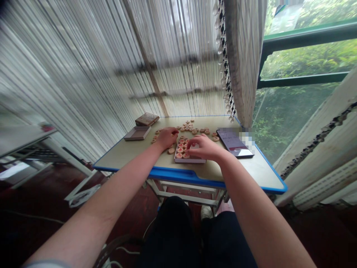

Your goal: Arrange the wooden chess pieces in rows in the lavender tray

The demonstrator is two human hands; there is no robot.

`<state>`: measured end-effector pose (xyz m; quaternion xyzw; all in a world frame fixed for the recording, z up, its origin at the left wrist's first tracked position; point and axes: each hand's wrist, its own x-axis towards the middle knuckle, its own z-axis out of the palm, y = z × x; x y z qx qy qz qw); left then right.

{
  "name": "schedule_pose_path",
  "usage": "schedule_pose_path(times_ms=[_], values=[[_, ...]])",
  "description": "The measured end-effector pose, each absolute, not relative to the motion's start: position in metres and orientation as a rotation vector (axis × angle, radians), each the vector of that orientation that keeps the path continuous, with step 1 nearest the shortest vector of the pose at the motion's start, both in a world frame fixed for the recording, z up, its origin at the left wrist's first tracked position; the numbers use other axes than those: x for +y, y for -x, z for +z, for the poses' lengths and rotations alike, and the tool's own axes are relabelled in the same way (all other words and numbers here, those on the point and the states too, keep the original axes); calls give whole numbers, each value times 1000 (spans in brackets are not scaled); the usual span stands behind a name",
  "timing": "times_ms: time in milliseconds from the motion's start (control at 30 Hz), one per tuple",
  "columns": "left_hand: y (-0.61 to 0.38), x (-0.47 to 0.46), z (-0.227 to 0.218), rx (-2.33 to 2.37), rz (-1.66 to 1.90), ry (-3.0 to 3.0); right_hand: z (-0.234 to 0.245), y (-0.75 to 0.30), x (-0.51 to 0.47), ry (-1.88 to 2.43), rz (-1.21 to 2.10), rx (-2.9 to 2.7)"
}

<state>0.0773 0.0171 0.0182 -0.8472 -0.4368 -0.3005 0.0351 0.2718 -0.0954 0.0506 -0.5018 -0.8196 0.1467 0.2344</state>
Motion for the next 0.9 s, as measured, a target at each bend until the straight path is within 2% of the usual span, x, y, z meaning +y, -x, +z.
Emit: schedule_pose_path(times_ms=[167,633,900], values=[[-77,18,17,-1329,-898,2594,44,-268,-90,1344,247,-2224],[-78,17,18,-1325,-899,2616,37,-269,-83,1305,240,-2248],[-78,16,18,-1367,-871,2605,31,-267,-75,1412,62,-2089]])
